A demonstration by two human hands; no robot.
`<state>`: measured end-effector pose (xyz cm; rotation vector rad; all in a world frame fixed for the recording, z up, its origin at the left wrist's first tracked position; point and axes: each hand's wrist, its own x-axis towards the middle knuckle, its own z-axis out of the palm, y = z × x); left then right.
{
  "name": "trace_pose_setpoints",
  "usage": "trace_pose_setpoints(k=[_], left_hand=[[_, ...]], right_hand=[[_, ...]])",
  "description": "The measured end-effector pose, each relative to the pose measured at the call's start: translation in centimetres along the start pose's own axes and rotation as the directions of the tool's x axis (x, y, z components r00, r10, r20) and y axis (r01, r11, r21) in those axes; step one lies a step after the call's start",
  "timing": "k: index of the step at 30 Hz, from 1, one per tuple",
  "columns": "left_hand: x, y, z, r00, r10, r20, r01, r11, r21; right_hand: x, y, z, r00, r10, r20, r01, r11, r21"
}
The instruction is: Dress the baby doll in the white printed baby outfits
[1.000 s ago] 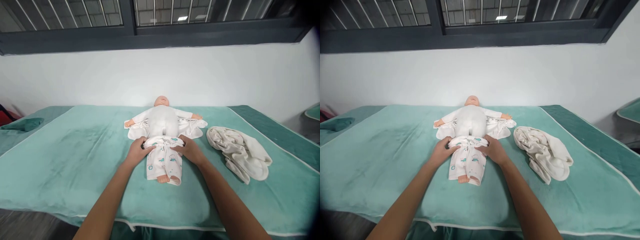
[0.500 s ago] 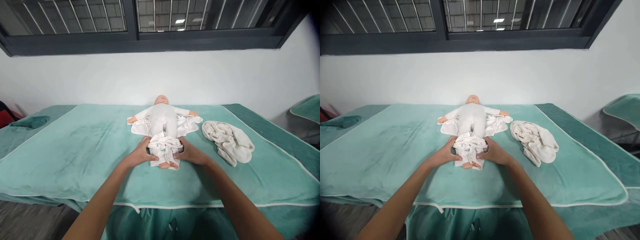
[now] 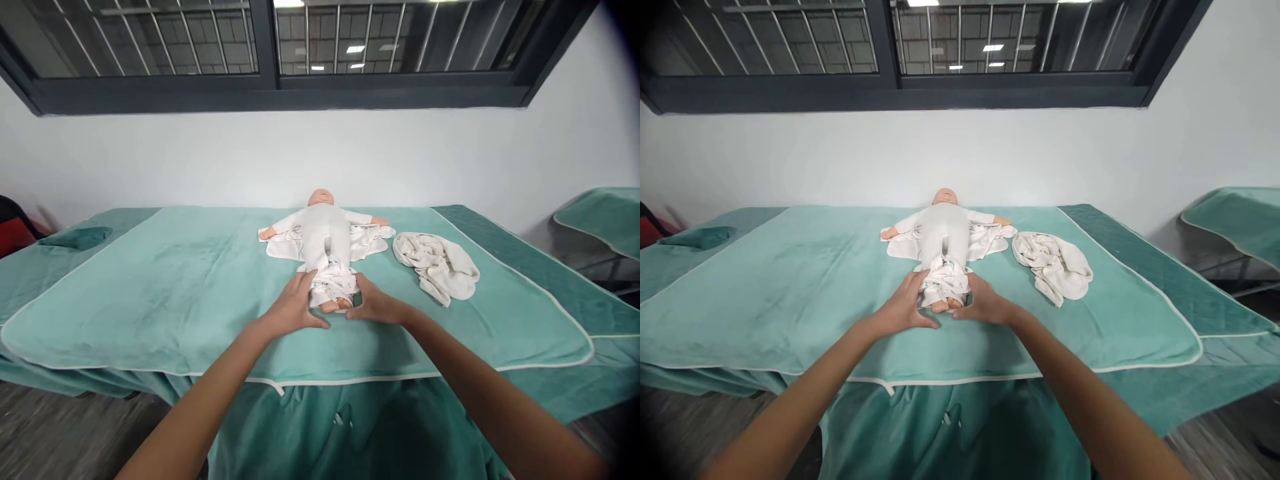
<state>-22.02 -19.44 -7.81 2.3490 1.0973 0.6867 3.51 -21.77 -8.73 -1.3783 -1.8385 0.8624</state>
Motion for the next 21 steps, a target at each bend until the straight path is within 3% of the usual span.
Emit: trace_pose_setpoints(k=[5,9,12,14,17,19,21], left_hand=[[-0.1,1.4,0.8,0.999,-0.006,-0.038,0.012,0.986,0.167],[-0.7,3.3,-0.8,0.99,-0.139,0.025,0.138,0.989,0.05],[-1.2,5.1,-2.9,0.971,-0.156,0.179,0.194,0.956,-0.22],[-1.5,6.2,-4.8,0.935,-0.127,0.33,0.254,0.89,-0.379],[-1.6,7.6,-8.3,0.816,-0.052,0.576,0.324,0.866,-0.38],[-1.2,8.7,-10.4,0.662,-0.082,0.745,0.318,0.931,-0.18],[-0.6,10.4,-12.0,0.485,-0.183,0.855,0.221,0.972,0.083]], right_hand=[[-1.2,-1.4,0.8,0.997,0.045,-0.064,-0.057,0.979,-0.198],[-2.3,-3.5,0.7,0.979,0.184,-0.091,-0.187,0.982,-0.031],[-3.5,-5.8,-0.5,0.961,0.245,0.126,-0.27,0.925,0.267],[-4.3,-7.6,-1.7,0.938,0.201,0.281,-0.302,0.871,0.387],[-5.1,-10.6,-4.0,0.912,0.063,0.405,-0.223,0.904,0.363],[-5.3,-12.5,-5.4,0.86,0.002,0.511,-0.106,0.979,0.175],[-5.1,-14.3,-6.4,0.784,0.029,0.62,0.056,0.991,-0.118]])
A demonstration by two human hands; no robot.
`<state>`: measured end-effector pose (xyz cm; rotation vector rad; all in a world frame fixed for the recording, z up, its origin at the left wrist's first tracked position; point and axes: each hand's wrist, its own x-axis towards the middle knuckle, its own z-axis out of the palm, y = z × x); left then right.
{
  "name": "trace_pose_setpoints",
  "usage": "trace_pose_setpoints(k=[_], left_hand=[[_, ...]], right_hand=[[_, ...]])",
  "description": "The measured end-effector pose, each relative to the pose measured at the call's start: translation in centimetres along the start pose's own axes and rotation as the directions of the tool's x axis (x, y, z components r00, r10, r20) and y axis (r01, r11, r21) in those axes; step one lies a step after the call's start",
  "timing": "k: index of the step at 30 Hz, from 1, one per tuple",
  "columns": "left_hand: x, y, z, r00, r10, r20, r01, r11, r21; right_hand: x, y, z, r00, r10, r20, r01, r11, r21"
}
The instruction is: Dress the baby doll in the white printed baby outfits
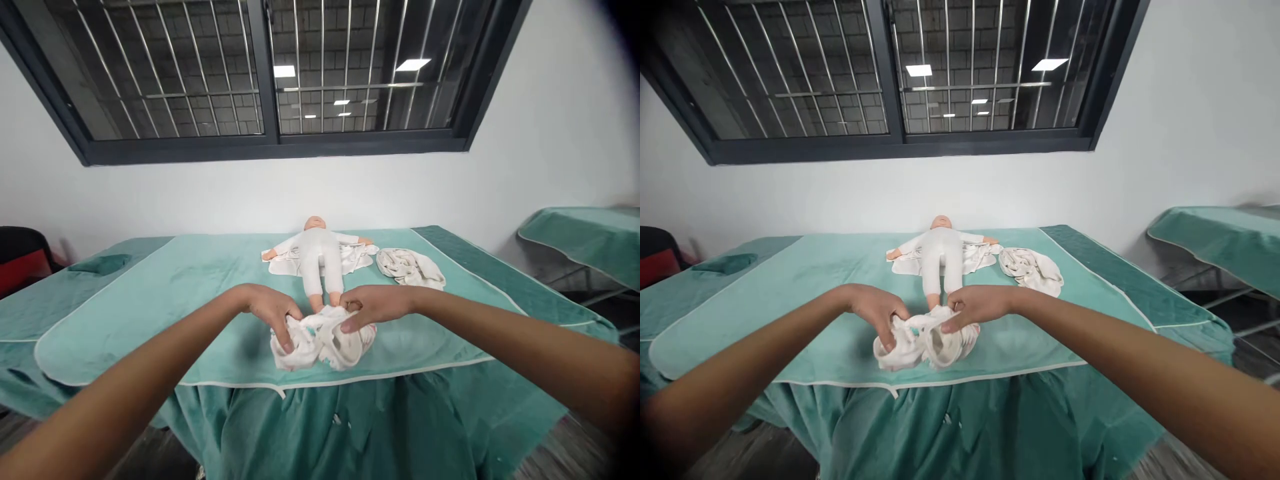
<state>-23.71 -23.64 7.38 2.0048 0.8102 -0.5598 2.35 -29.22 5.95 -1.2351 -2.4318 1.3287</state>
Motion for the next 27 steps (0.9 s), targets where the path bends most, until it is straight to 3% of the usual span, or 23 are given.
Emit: trace_pose_setpoints(k=[3,8,12,18,22,27], left_hand=[[-1.0,3.7,-1.0,0.988,-0.135,0.079,0.106,0.949,0.297],[-2.3,9.5,-1.5,0.976,-0.218,0.029,0.177,0.857,0.484],[-3.6,11.0,-2.4,0.968,-0.19,0.164,0.113,0.912,0.394],[-5.6,10.8,-4.4,0.977,-0.056,0.205,0.046,0.997,0.058],[-7.0,10.5,-6.5,0.993,-0.077,0.088,0.077,0.997,0.005],[-9.0,10.3,-9.4,0.964,-0.259,-0.061,0.263,0.962,0.069]], right_hand=[[0.0,-2.6,-1.2,0.984,0.12,0.131,-0.059,0.917,-0.395],[0.2,-7.3,-2.9,0.966,0.175,0.189,-0.023,0.789,-0.615],[-0.1,-10.2,-4.7,0.983,0.046,0.177,0.047,0.871,-0.488],[-1.2,-12.3,-7.0,0.995,0.003,0.1,0.022,0.968,-0.25],[-2.6,-12.9,-8.6,0.993,0.066,0.099,-0.04,0.968,-0.247],[-4.4,-13.3,-10.5,0.997,0.07,0.019,-0.065,0.981,-0.185]])
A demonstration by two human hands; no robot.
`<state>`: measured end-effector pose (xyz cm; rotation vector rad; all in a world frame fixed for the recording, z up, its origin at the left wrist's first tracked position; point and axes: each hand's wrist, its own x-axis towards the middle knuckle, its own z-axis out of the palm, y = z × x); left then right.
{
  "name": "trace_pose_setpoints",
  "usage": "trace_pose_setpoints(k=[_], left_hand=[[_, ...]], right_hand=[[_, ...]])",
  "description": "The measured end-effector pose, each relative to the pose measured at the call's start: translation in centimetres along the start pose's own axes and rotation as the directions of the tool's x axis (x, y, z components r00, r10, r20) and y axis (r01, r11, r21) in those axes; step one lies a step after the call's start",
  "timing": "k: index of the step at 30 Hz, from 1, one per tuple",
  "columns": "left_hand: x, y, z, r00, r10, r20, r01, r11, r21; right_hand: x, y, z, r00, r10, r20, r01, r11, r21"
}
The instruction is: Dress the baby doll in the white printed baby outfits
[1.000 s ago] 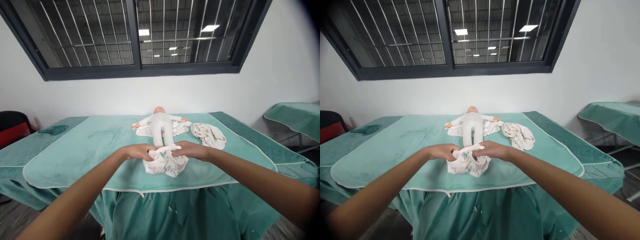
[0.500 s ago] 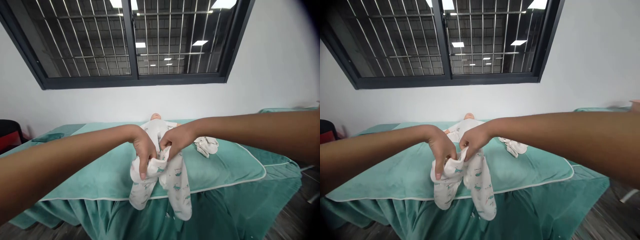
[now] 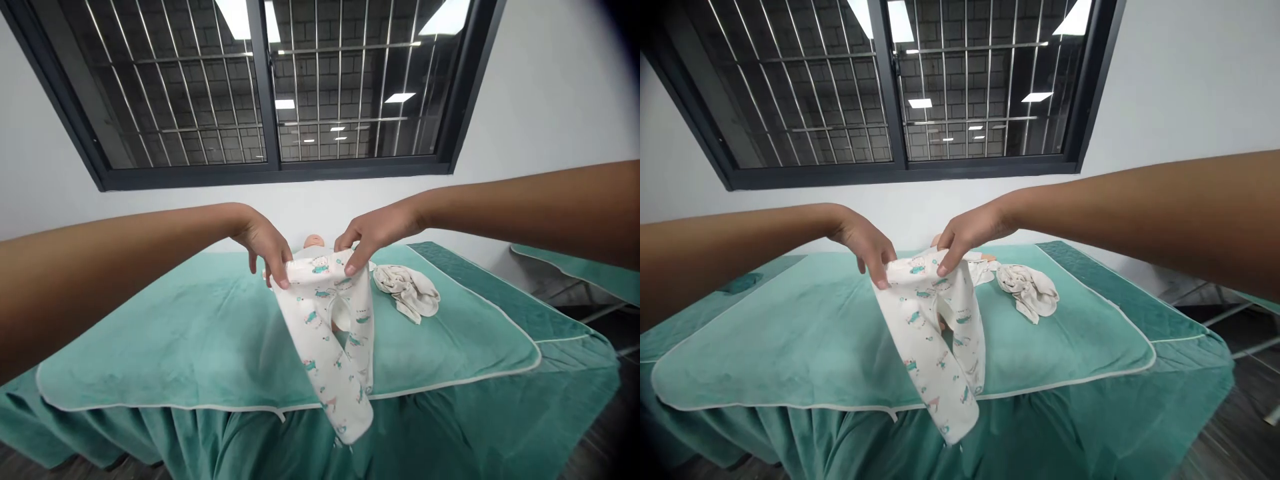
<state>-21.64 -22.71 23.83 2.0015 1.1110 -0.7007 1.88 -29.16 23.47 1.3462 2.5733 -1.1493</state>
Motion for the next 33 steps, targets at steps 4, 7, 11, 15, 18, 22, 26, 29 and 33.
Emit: trace_pose_setpoints(k=[4,7,11,15,18,22,26,29,33], left_hand=[[-1.3,-0.2,-2.0,1.0,-0.01,-0.015,0.008,0.991,-0.132],[-1.4,-0.3,-3.4,0.991,0.123,-0.052,-0.13,0.978,-0.163],[0.1,-1.3,-4.9,0.921,0.355,-0.16,-0.385,0.893,-0.234],[2.6,-4.2,-5.0,0.849,0.476,-0.229,-0.529,0.771,-0.356],[4.9,-7.3,-3.8,0.853,0.458,-0.25,-0.521,0.732,-0.438],[9.2,-10.8,-0.8,0.909,0.301,-0.288,-0.412,0.751,-0.515],[13.6,-13.0,1.6,0.893,0.19,-0.408,-0.41,0.717,-0.564],[15.4,-14.3,1.7,0.911,0.089,-0.403,-0.336,0.729,-0.597],[17.2,-15.7,1.1,0.807,-0.248,-0.535,-0.127,0.813,-0.568]], right_hand=[[-0.8,0.3,-1.4,0.991,0.129,-0.014,-0.125,0.978,0.166],[-0.4,0.2,-2.1,0.967,0.235,0.098,-0.251,0.945,0.209],[1.8,0.1,-2.4,0.989,0.051,0.137,-0.096,0.935,0.341],[5.8,1.4,-2.4,0.976,-0.217,-0.021,0.197,0.838,0.509],[9.4,3.8,-1.9,0.927,-0.327,-0.182,0.366,0.688,0.627],[14.9,7.3,0.3,0.853,-0.295,-0.431,0.522,0.434,0.734],[20.0,9.5,3.2,0.786,-0.126,-0.606,0.619,0.174,0.766],[22.7,10.9,4.7,0.776,-0.048,-0.629,0.631,0.046,0.775],[24.4,13.2,5.6,0.827,0.065,-0.558,0.545,0.144,0.826]])
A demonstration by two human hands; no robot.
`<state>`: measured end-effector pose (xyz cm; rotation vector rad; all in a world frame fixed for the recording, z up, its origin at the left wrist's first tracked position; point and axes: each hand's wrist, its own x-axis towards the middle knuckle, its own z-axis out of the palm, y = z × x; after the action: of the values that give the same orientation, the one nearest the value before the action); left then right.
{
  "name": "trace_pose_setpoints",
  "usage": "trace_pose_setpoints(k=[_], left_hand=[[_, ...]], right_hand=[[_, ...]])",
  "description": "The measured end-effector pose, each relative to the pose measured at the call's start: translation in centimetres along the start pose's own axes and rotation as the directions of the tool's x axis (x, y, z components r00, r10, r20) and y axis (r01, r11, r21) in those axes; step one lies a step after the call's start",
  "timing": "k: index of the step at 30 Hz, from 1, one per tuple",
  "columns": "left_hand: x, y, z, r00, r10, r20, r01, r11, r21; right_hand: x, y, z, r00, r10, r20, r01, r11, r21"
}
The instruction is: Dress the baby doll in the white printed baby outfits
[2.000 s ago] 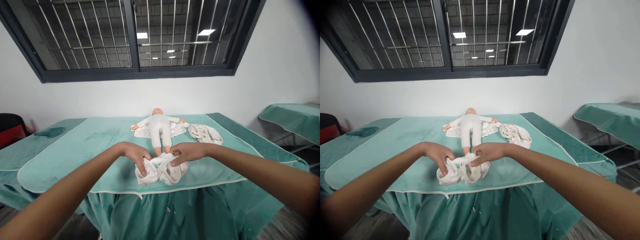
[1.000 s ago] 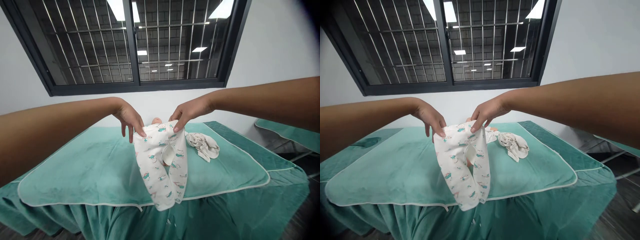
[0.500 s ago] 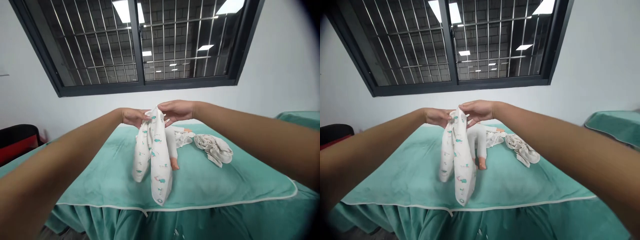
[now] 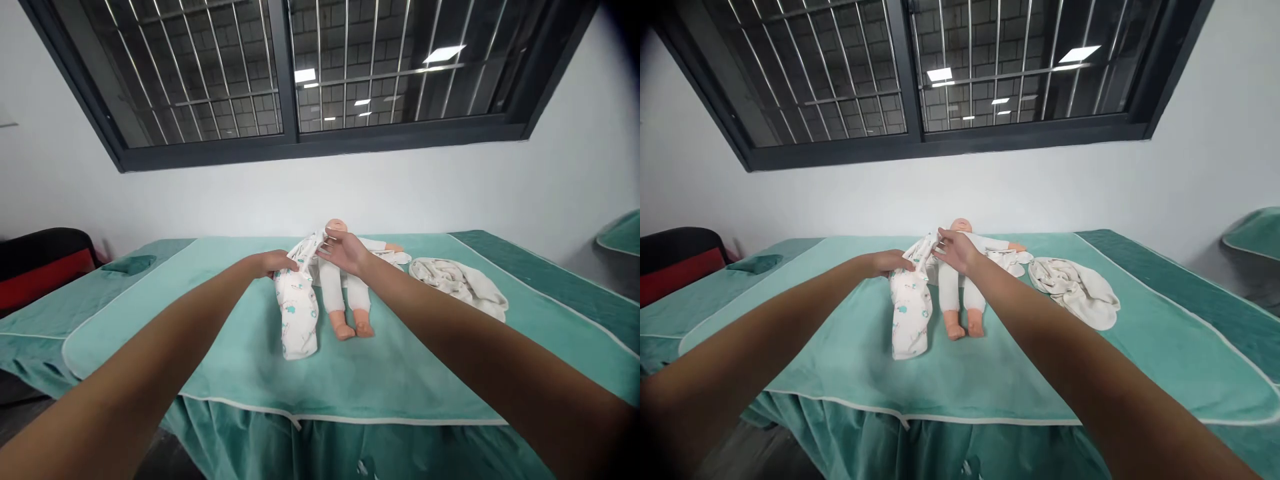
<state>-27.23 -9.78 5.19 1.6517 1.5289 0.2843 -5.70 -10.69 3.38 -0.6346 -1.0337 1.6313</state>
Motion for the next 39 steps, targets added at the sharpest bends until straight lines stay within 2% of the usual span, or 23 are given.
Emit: trace_pose_setpoints(k=[2,5,8,11,14,16,21,23,25,27,30,34,39], left_hand=[[1.2,-0.7,0.7,0.985,-0.039,-0.165,0.048,0.998,0.049],[2.8,-1.8,2.7,0.938,-0.036,-0.344,0.076,0.992,0.103],[4.1,-2.0,4.9,0.869,0.068,-0.489,0.031,0.981,0.19],[4.8,-1.1,7.3,0.815,0.225,-0.535,-0.089,0.96,0.267],[5.5,0.2,9.7,0.8,0.303,-0.518,-0.18,0.944,0.275],[6.2,0.8,11.0,0.812,0.28,-0.513,-0.181,0.955,0.235],[8.1,0.7,11.9,0.888,0.11,-0.447,-0.095,0.994,0.055],[8.6,0.3,11.9,0.928,0.071,-0.367,-0.123,0.985,-0.119],[8.9,0.1,12.1,0.973,0.067,-0.22,-0.158,0.891,-0.425],[9.2,0.0,12.5,0.993,0.103,-0.06,-0.115,0.706,-0.699],[9.6,-0.2,12.8,0.986,0.158,0.044,-0.048,0.537,-0.842],[10.2,-0.4,11.9,0.969,0.246,0.038,-0.083,0.466,-0.881],[9.7,-1.2,7.6,0.978,0.205,0.034,-0.074,0.496,-0.865]], right_hand=[[0.1,0.4,-1.3,0.998,0.052,-0.043,-0.054,0.997,-0.057],[-0.2,0.4,-3.5,0.991,0.059,-0.122,-0.076,0.988,-0.133],[-1.0,-0.1,-6.3,0.981,0.025,-0.191,-0.074,0.964,-0.254],[-1.3,-1.2,-9.0,0.971,-0.014,-0.241,-0.084,0.916,-0.392],[-0.7,-2.5,-11.2,0.956,-0.06,-0.288,-0.097,0.861,-0.5],[0.1,-3.2,-12.2,0.949,-0.087,-0.303,-0.104,0.821,-0.561],[3.5,-3.6,-14.4,0.929,-0.16,-0.333,-0.144,0.674,-0.725],[5.6,-3.2,-15.3,0.922,-0.182,-0.342,-0.17,0.601,-0.781],[7.9,-2.4,-16.3,0.923,-0.18,-0.34,-0.198,0.535,-0.821],[10.3,-1.6,-17.1,0.928,-0.16,-0.337,-0.225,0.481,-0.847],[13.2,-0.6,-17.8,0.928,-0.135,-0.347,-0.264,0.417,-0.869],[15.5,-0.4,-17.5,0.934,-0.087,-0.347,-0.29,0.385,-0.876],[18.3,-1.1,-14.1,0.959,-0.013,-0.284,-0.253,0.417,-0.873]])
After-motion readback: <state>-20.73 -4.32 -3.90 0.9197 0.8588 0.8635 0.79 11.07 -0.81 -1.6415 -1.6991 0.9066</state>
